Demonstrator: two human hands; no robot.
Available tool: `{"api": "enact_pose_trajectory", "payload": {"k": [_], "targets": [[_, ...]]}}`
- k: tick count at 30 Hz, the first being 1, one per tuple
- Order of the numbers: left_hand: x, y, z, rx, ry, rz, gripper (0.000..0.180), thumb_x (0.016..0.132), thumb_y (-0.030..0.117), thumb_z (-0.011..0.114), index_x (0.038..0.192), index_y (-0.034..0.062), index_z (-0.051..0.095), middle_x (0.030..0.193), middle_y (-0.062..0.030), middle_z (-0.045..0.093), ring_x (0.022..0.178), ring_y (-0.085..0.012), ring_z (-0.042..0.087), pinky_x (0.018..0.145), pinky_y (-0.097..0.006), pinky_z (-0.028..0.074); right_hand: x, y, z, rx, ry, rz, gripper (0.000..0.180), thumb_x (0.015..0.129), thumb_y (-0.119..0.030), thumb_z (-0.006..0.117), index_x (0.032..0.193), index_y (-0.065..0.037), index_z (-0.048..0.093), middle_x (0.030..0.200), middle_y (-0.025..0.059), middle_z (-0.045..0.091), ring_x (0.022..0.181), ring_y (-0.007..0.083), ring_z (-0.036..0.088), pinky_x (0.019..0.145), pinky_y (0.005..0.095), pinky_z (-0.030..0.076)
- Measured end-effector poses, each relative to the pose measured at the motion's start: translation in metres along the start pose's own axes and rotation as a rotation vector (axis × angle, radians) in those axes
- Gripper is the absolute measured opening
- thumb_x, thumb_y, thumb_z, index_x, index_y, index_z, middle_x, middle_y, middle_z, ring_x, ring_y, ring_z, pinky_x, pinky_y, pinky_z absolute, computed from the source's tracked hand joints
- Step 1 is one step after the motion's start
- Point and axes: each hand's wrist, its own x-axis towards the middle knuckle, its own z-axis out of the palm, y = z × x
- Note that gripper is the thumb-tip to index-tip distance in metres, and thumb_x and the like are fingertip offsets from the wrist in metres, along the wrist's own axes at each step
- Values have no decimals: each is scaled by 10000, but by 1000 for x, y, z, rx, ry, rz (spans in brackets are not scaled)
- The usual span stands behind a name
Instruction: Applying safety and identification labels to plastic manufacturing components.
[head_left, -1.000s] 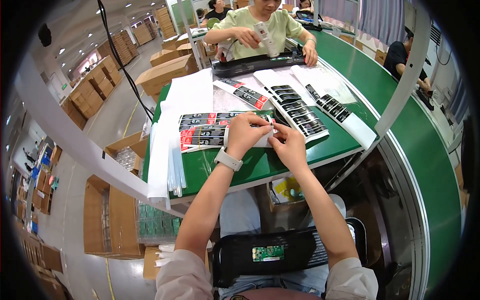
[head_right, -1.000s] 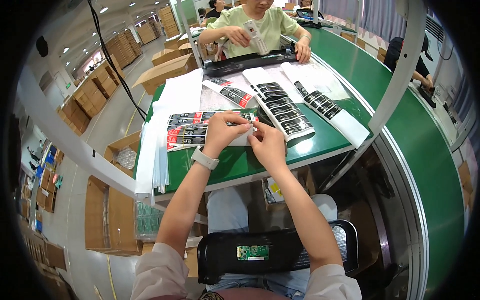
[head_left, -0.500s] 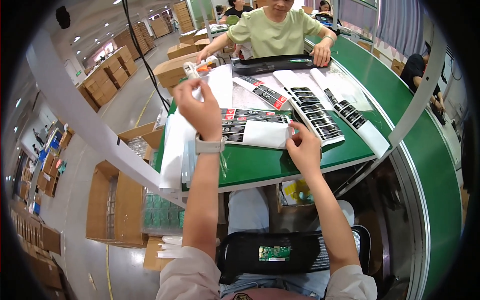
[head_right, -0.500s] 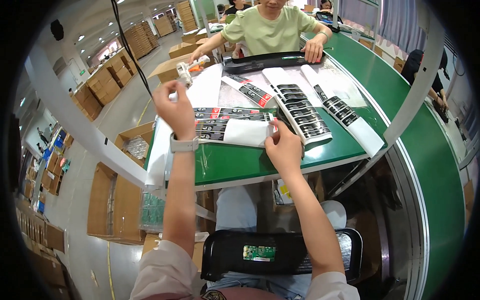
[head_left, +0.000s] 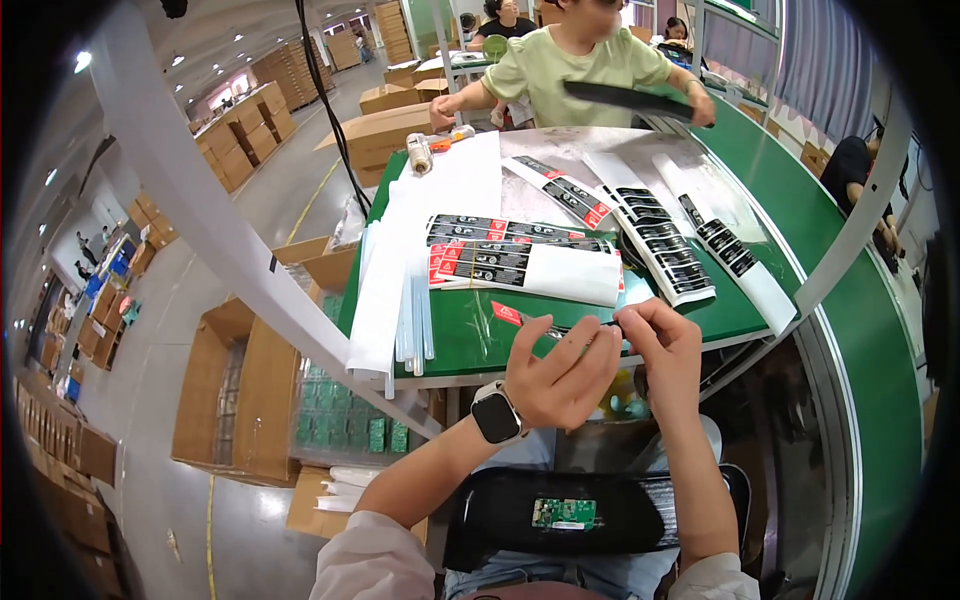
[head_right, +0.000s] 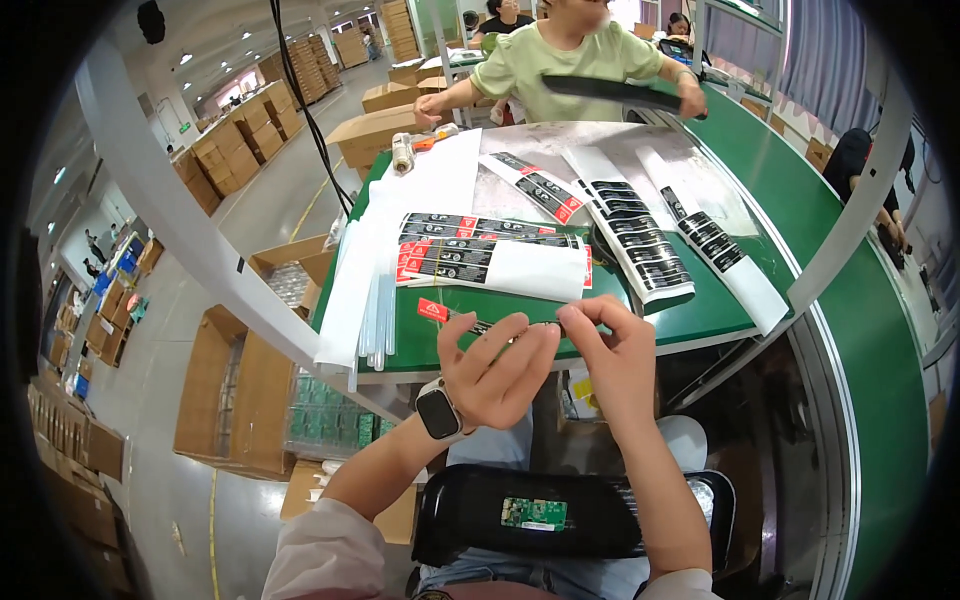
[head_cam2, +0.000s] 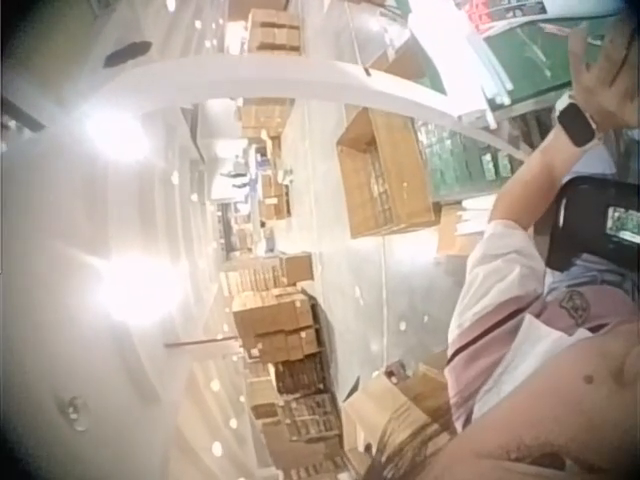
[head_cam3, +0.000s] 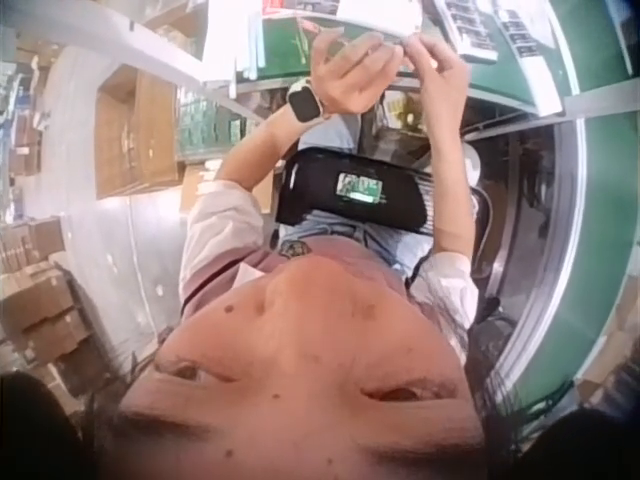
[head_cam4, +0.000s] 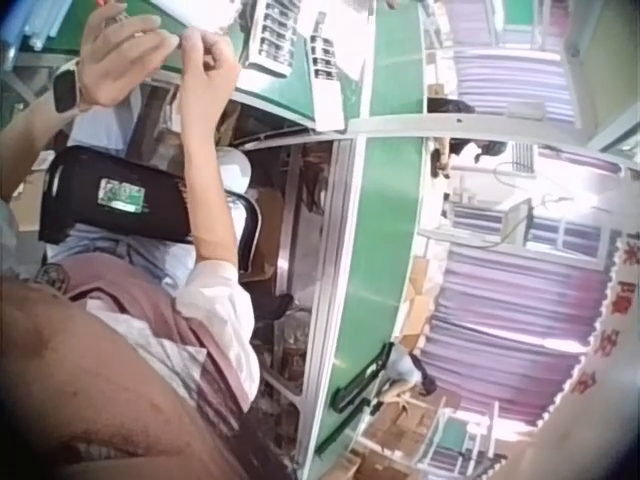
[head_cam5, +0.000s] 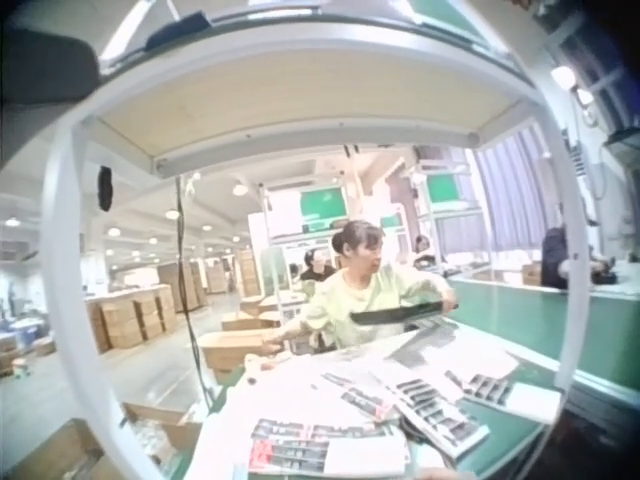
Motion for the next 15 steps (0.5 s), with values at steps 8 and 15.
{"api": "enact_pose_trajectory", "payload": {"k": [8, 15], "targets": [[-8, 1, -4, -2, -36, 89, 205, 748, 72, 631, 911, 108, 751, 975, 4, 649, 976, -154, 632, 969, -480, 375, -9, 7, -10, 195, -92, 298, 187, 896, -189, 679, 933, -7, 707, 786, 0, 660, 662, 44, 554, 567, 204, 429], [-19, 5, -7, -34, -81, 112, 168, 747, 89, 648, 885, 114, 740, 942, 6, 656, 979, -157, 634, 958, -492, 388, -17, 5, -11, 175, -94, 356, 140, 878, -128, 676, 921, 3, 698, 780, 9, 671, 665, 54, 568, 569, 208, 429]]}}
